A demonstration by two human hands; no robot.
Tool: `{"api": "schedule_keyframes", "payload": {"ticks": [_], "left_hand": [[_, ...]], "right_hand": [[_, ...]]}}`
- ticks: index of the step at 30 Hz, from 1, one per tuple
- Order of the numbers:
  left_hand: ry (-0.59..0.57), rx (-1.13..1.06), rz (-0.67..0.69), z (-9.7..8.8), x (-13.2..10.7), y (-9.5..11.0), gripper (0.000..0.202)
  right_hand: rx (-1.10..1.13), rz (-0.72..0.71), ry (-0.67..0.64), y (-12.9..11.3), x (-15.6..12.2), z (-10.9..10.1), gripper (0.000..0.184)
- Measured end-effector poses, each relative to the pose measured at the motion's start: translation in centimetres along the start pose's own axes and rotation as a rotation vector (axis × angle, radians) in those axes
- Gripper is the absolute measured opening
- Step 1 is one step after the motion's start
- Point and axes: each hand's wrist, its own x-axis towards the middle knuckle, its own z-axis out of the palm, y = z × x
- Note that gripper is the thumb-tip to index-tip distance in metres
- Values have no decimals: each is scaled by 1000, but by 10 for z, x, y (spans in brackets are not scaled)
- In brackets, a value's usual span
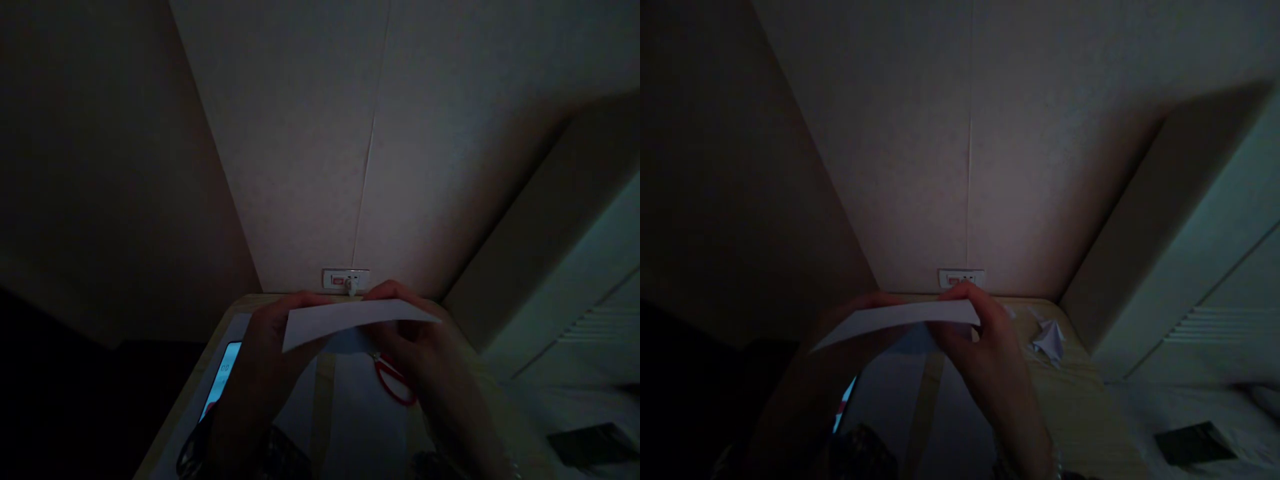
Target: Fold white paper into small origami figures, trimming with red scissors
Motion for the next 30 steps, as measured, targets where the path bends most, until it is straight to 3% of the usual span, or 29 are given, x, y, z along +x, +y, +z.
{"api": "schedule_keyframes", "payload": {"ticks": [4,5,7,9,13,16,18,24,30], "left_hand": [[-14,43,-5,-2,0,0,8],[-24,61,-16,-3,0,-1,7],[-37,98,-25,-5,1,-4,2],[-26,128,11,-7,4,-9,13],[60,167,266,-6,9,-18,37],[275,434,530,-3,9,-19,54],[305,558,597,-1,7,-17,51],[97,335,371,2,-2,-10,22],[-66,431,352,6,-3,-11,38]], "right_hand": [[-41,-147,52,3,2,0,15],[-68,-140,67,4,1,-1,10],[-112,-73,141,7,-2,-2,17],[-98,-12,248,9,-5,-4,25],[89,96,231,10,-9,-2,29],[221,179,219,8,-11,3,30],[276,182,211,7,-12,7,28],[341,60,286,9,-10,11,22],[365,-42,258,7,-11,18,14]]}}
